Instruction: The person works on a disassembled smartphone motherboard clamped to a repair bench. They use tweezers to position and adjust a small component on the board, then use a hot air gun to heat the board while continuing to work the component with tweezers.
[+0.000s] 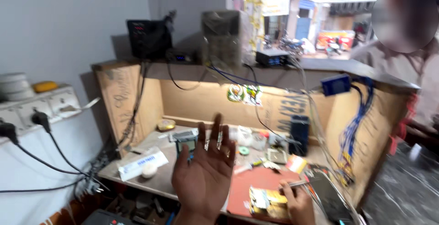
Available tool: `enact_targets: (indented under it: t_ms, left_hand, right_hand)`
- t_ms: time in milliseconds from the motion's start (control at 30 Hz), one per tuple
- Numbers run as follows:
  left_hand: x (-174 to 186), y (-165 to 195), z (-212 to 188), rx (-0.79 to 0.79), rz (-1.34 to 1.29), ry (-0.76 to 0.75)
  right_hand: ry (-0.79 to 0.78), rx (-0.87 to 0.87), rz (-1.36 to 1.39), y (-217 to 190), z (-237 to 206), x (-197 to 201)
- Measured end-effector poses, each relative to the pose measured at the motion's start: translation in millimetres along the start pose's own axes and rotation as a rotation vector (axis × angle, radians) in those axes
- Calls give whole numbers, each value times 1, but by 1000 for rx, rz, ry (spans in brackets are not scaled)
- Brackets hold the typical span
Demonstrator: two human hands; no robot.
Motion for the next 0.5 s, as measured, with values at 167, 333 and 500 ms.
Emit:
enact_targets:
  t_ms: [167,333,500]
  left_hand:
    - [-4,71,89,-527,288,-27]
    - [-3,135,184,-692,593,397]
    - [-24,165,235,-887,942,602]
  right_hand:
    - [26,34,68,20,17,-13]
    - [54,-47,46,9,23,-26]
    - [62,-78,57,-48,11,-27]
Point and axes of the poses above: each hand's wrist, its own z-axis towards the middle knuckle, its own x-axis out of the back of the hand, y = z × x, the point moved 1 cm from there along z, towards the middle knuckle, and after that the axes turned 13 degrees about y, right-handed, at the moved point
